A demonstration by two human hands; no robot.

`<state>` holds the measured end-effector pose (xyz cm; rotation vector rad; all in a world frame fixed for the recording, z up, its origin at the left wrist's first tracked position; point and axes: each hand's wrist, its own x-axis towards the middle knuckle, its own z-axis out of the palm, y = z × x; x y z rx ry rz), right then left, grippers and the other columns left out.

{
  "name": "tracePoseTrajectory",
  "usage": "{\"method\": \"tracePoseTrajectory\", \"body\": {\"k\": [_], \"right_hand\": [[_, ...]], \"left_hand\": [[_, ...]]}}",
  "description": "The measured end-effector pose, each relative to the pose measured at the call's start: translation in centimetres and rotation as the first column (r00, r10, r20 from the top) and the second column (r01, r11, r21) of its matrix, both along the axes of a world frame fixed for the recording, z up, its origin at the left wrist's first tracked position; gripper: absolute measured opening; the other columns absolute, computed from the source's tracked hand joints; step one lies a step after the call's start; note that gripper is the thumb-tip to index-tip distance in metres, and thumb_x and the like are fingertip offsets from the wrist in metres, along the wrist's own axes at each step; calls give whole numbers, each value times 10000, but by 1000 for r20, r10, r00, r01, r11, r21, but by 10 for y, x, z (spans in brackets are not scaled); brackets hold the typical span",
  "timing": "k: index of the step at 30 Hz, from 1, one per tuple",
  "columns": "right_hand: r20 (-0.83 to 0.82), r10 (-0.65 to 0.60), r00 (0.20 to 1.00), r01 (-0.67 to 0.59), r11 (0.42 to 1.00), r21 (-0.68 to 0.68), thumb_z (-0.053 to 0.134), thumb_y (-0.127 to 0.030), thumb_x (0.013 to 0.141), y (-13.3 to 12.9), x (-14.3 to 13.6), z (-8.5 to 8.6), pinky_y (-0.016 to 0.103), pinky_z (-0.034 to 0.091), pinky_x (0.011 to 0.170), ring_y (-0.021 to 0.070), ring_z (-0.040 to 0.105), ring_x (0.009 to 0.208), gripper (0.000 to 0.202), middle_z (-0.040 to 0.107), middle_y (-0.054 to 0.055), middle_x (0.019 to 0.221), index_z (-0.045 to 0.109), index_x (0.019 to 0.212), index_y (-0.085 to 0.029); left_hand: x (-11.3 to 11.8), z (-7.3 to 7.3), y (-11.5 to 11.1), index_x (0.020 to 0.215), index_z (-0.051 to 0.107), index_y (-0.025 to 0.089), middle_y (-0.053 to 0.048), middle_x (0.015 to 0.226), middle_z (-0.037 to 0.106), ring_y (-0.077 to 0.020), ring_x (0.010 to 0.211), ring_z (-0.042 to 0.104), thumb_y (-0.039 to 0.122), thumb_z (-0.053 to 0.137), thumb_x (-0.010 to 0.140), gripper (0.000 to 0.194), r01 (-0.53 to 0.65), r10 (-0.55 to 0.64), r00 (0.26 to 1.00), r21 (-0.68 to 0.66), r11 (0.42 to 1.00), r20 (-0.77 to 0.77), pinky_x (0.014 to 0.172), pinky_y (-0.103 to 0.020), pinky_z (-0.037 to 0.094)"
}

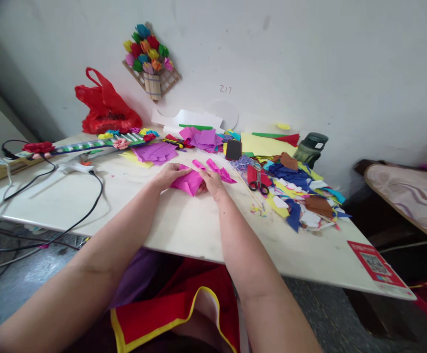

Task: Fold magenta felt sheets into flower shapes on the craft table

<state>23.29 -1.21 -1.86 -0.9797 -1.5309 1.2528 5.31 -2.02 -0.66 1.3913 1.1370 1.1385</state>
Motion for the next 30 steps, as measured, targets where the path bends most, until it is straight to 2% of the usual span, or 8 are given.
{"method": "tracePoseTrajectory", "body": {"k": [3,8,13,16,19,22,25,30], "right_hand": [[3,-16,1000,16,999,42,678,-675,601,5,0,-4,297,397,431,138,473,396,492,523,11,435,519,558,-211],[46,-91,995,84,988,128,696,-631,607,12,0,-11,290,369,451,139,455,435,467,482,-3,447,499,526,-216],[62,-76,995,69,992,107,680,-620,634,9,-1,-8,304,375,464,144,458,441,457,488,5,460,506,536,-209],[37,-29,999,27,997,75,682,-584,648,4,-2,-4,296,368,451,133,457,430,395,516,-1,491,587,670,-201],[15,-46,999,45,997,56,721,-491,618,2,-2,-2,279,359,449,114,437,423,399,511,-28,504,630,871,-196],[0,-88,996,88,994,66,723,-431,604,7,-2,-5,271,364,472,112,441,449,419,496,-42,502,638,936,-189],[-27,-98,995,100,992,78,712,-438,608,13,-1,-9,273,381,505,112,450,477,438,495,-45,517,642,959,-186],[-74,-115,991,122,987,102,682,-415,632,16,0,-11,268,398,528,107,451,496,483,491,-51,548,636,1054,-183]], "left_hand": [[1,1,-1,669,619,128,4,553,582,-77,450,465,467,791,571,394,-2,3,1000,-30,1000,27,428,-201,332],[3,5,-5,671,654,108,-27,590,633,-100,503,529,371,835,531,348,93,-83,992,-108,990,96,487,-221,410],[2,3,-3,793,705,79,-68,722,694,-130,616,601,323,851,503,407,125,-113,988,-106,986,109,621,-256,486],[1,1,-1,816,708,70,-76,745,698,-124,616,601,329,850,508,427,100,-91,990,-86,991,107,631,-257,490],[1,-1,1,805,700,74,-79,733,696,-127,613,609,321,855,509,415,85,-70,987,-96,992,146,615,-250,490],[1,-1,3,800,688,81,-91,734,695,-147,636,631,351,840,545,401,100,-68,973,-133,986,222,605,-249,503],[-1,3,1,847,678,90,-100,768,696,-171,669,654,392,804,602,409,160,-108,945,-147,976,308,614,-264,531],[-6,10,-6,1043,620,139,-80,878,698,-184,729,674,206,834,567,526,284,-233,922,-131,950,310,669,-318,570]]}}
